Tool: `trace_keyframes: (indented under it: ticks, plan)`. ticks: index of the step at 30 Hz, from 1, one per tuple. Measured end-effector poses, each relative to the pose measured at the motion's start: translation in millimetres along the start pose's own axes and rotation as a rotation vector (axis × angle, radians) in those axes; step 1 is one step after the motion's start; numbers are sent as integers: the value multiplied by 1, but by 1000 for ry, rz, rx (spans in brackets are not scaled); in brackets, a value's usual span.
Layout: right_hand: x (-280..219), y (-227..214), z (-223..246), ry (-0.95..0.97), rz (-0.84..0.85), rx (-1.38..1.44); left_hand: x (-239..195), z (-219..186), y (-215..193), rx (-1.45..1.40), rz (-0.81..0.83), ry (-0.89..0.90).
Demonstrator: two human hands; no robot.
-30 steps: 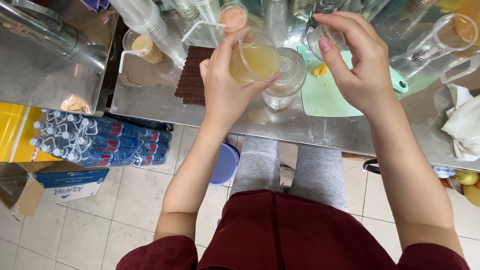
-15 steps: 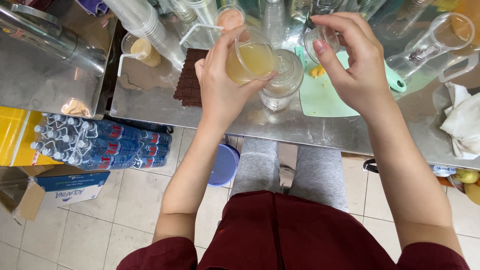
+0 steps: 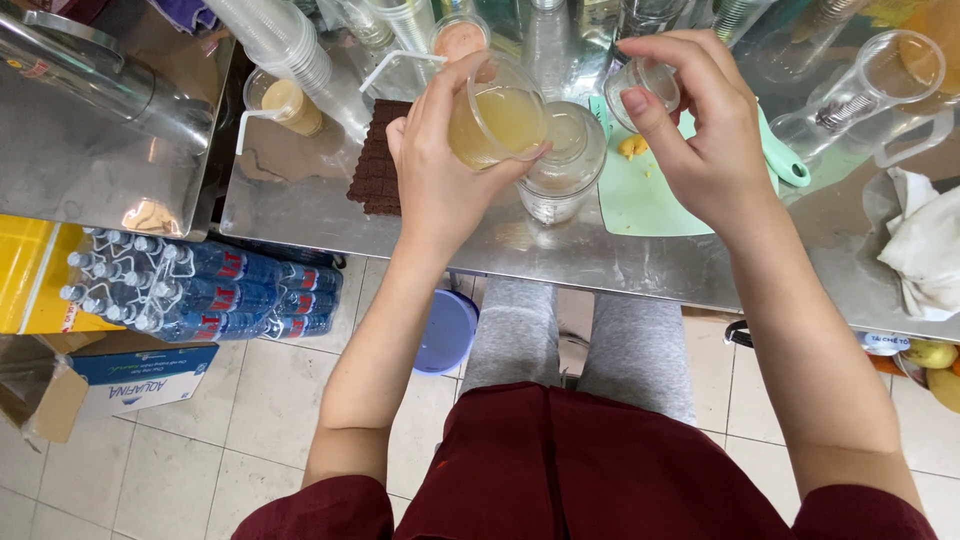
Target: The person pours a yellow liquid from a small plastic cup into a glass jar and then adds another ingredient from a small clear container.
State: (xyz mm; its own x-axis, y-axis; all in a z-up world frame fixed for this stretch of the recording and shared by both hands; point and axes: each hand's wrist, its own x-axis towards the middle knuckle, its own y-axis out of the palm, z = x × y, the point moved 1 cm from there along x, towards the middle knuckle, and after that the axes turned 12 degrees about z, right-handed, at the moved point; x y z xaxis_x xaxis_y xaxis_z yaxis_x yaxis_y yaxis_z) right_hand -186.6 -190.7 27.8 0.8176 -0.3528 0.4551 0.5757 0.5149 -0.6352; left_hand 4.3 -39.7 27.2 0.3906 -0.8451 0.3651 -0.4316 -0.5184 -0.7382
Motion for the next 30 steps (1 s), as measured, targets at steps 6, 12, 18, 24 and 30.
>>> trace_keyframes:
  ticks: [6, 12, 18, 24, 30]
  plan:
    - [1, 0, 3, 4, 5, 14, 0, 1, 1, 0, 5, -5]
    - [3, 0, 6, 24, 9, 18, 0, 0, -2, 6, -5, 12]
    - [5, 2, 6, 48, 22, 27, 1, 1, -2, 10, 0, 13]
    - [12, 6, 8, 69, 70, 72, 0, 3, -1, -34, -11, -12]
    - [24, 12, 21, 24, 248, 24, -8, 9, 0, -548, -4, 28]
